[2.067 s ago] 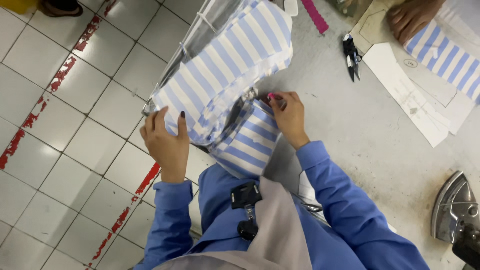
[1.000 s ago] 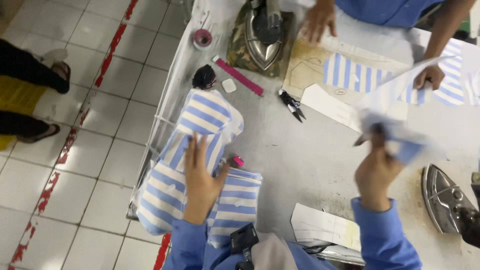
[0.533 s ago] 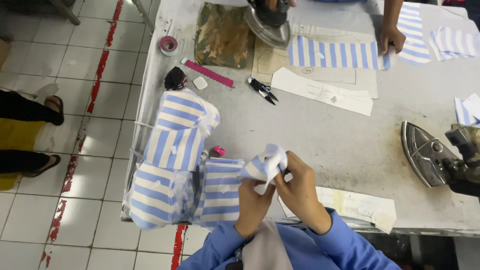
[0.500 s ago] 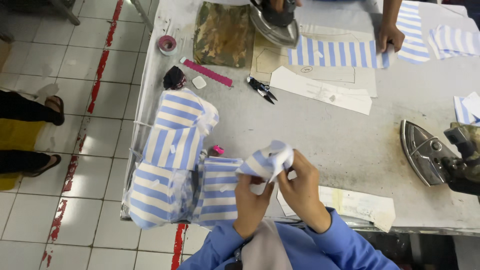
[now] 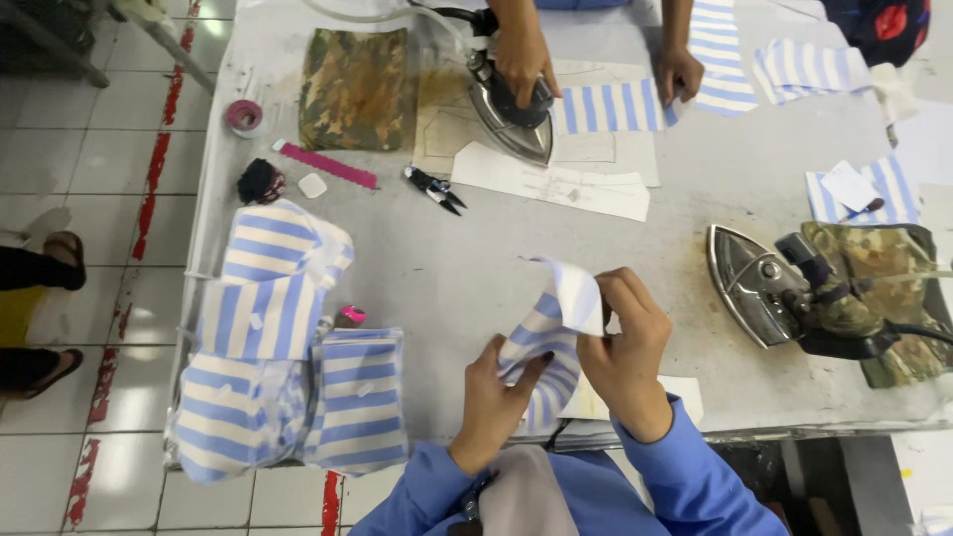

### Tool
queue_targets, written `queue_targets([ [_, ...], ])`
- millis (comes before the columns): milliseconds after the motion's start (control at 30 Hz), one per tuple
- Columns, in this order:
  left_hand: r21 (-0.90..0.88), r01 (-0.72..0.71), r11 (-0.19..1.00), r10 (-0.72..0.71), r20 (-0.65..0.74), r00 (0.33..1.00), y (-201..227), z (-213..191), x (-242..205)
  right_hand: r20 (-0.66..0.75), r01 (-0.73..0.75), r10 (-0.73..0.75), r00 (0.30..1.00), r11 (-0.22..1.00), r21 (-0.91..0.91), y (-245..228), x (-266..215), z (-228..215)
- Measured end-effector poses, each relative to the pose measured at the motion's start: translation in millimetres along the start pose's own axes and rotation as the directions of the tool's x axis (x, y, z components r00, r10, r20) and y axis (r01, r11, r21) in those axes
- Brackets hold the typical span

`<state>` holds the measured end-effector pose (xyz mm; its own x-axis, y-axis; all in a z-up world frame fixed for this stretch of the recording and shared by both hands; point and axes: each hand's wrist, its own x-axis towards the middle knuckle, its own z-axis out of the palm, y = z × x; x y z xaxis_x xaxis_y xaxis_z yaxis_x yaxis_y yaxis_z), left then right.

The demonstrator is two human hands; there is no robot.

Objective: The person aligns a paper pattern on a piece of blue and white striped fabric, marks the fabric with a pen, and irons it with a steam iron. The person repeats this process with another piece of fabric.

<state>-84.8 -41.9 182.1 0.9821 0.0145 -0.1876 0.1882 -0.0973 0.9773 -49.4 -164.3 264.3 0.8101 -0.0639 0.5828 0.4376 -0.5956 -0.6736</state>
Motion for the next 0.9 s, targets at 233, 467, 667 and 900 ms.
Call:
queue_targets([
  [233, 0.072, -0.542, 0.838, 0.545, -0.053, 0.836, 7.0, 77.7, -16.5, 0.008, -0.049, 0.051, 0.999, 0.983, -0.175, 17.1, -18.2, -44.9],
  [467, 0.007, -0.201, 0.980, 0.200, 0.054, 0.978, -52.8, 126.6, 0.7, 0.362, 0.019, -0.022, 0.932, 1.000, 0.013, 32.2, -51.6, -57.4],
  [667, -0.667, 0.348, 0.659, -0.332, 0.157, 0.930, 17.4, 93.4, 27.6, 0.436, -0.347, 0.196, 0.878, 0.890, 0.298, 62.4, -89.9, -60.8],
  [900, -0.928, 0.350, 0.128, 0.037, 0.357, 0.933, 2.0, 106.3, 3.3, 0.680, -0.635, 0.413, 0.606, -0.263, 0.726, 128.6, -145.5, -9.7],
])
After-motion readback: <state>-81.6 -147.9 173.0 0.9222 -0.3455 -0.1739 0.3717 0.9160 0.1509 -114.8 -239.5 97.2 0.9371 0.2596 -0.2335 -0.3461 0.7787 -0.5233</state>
